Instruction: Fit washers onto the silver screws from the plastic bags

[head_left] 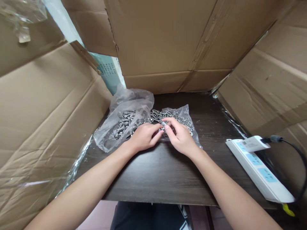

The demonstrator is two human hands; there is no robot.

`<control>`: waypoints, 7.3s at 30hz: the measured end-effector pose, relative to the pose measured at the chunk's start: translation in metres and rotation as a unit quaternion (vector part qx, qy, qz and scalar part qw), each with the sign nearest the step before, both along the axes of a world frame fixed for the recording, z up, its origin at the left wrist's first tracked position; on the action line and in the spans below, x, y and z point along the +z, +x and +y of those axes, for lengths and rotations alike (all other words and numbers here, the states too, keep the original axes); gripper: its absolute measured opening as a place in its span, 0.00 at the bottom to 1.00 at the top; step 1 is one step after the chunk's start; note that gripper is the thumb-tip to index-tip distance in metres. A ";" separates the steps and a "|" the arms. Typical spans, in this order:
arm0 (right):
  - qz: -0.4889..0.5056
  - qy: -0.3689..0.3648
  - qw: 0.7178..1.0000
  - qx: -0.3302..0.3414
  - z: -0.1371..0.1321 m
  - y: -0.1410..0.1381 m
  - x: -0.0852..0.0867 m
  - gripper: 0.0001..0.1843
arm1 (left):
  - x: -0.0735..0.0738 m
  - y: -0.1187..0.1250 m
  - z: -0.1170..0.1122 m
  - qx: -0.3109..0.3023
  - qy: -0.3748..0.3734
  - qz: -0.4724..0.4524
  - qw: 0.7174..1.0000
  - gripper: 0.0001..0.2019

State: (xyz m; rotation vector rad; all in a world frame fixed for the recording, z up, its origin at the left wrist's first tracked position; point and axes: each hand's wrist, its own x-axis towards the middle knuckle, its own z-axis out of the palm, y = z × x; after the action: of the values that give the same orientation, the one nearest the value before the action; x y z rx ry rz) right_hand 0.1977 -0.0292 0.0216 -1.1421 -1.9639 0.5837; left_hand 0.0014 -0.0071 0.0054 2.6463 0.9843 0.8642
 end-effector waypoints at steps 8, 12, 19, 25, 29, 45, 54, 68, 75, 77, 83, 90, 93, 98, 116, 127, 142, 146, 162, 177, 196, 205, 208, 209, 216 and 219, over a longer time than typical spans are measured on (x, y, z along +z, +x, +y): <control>0.003 0.022 1.000 0.000 0.000 0.001 0.000 0.18 | 0.001 0.000 0.001 0.011 0.000 0.008 1.000 0.11; -0.011 -0.015 1.000 -0.002 -0.001 0.001 0.001 0.16 | 0.002 -0.001 0.001 0.008 -0.001 0.010 1.000 0.11; -0.006 -0.018 1.000 0.000 0.000 0.000 -0.003 0.17 | 0.002 -0.001 0.002 0.010 -0.006 0.013 1.000 0.11; 0.025 -0.001 1.000 -0.006 0.001 -0.001 -0.002 0.23 | 0.002 -0.001 0.003 0.019 -0.008 0.022 1.000 0.10; 0.010 -0.033 0.999 -0.006 0.001 -0.001 -0.001 0.15 | 0.003 -0.001 0.002 0.017 -0.009 0.017 1.000 0.11; -0.001 -0.011 1.000 0.000 0.001 0.000 -0.003 0.16 | 0.002 0.000 0.003 0.017 -0.009 0.020 1.000 0.10; -0.004 -0.018 1.000 -0.001 0.001 0.000 -0.002 0.12 | 0.002 0.000 0.003 0.009 -0.008 0.013 1.000 0.10; -0.005 0.000 1.000 -0.001 0.002 0.000 -0.002 0.13 | 0.003 -0.001 0.002 0.008 -0.013 0.014 1.000 0.11; -0.009 -0.003 1.000 0.001 0.002 0.000 -0.002 0.14 | 0.003 -0.001 0.002 0.000 -0.020 0.015 1.000 0.11; -0.014 -0.014 1.000 -0.002 0.002 0.000 -0.002 0.13 | 0.003 -0.001 0.002 -0.005 -0.020 0.014 1.000 0.10; -0.021 0.006 1.000 -0.005 0.003 -0.001 -0.004 0.13 | 0.002 -0.001 0.003 -0.003 -0.029 0.005 1.000 0.09; -0.023 0.017 1.000 -0.010 0.005 0.000 -0.005 0.13 | 0.001 -0.001 0.003 -0.002 -0.036 -0.007 0.999 0.09; -0.023 0.018 1.000 -0.012 0.005 0.000 -0.005 0.13 | 0.001 -0.001 0.003 -0.001 -0.037 -0.012 0.999 0.10; -0.020 0.015 1.000 -0.019 0.003 0.000 -0.002 0.13 | 0.002 -0.001 0.002 0.004 -0.038 -0.014 0.999 0.10; 0.014 0.020 1.000 -0.004 0.002 -0.001 -0.001 0.10 | 0.005 0.000 0.000 0.000 -0.043 -0.018 0.999 0.07; 0.016 0.015 1.000 -0.007 0.001 -0.001 -0.001 0.10 | 0.006 0.000 0.000 -0.004 -0.036 -0.013 0.999 0.06; 0.018 0.021 1.000 -0.001 0.001 -0.002 0.000 0.09 | 0.007 0.000 -0.001 -0.004 -0.042 -0.020 0.999 0.09; 0.014 0.023 1.000 -0.004 0.002 -0.002 0.000 0.10 | 0.008 -0.001 -0.001 -0.007 -0.038 -0.009 0.999 0.10; 0.035 -0.033 0.999 -0.001 0.001 -0.002 0.001 0.14 | 0.006 0.000 0.000 0.016 -0.043 0.000 0.999 0.12; 0.026 -0.047 0.998 0.020 0.000 -0.001 0.002 0.14 | 0.005 0.001 0.000 0.014 -0.038 -0.024 0.999 0.10; 0.021 -0.042 0.999 -0.004 0.001 -0.001 0.002 0.13 | 0.003 0.000 0.000 0.002 -0.038 -0.024 0.999 0.11; 0.013 -0.045 0.999 -0.002 0.001 -0.001 0.002 0.13 | 0.003 0.000 0.001 -0.005 -0.027 -0.023 0.999 0.11; 0.010 -0.044 0.999 -0.008 0.002 -0.001 0.002 0.14 | 0.002 0.000 0.001 -0.006 -0.025 -0.025 0.999 0.11; 0.011 -0.040 0.999 -0.009 0.002 -0.001 0.002 0.13 | 0.002 0.000 0.001 -0.004 -0.025 -0.025 0.999 0.11; 0.005 -0.044 0.999 -0.004 0.002 -0.001 0.002 0.13 | 0.003 0.000 0.000 -0.005 -0.021 -0.016 1.000 0.11; 0.003 -0.053 0.999 -0.011 0.002 -0.001 0.001 0.14 | 0.003 0.001 0.000 -0.006 -0.020 -0.015 1.000 0.10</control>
State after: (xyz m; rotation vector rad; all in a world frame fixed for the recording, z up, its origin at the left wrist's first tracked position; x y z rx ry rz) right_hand 0.1971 -0.0271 0.0231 -1.2232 -1.9334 0.6860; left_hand 0.0022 -0.0067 0.0084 2.5967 0.9671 0.8698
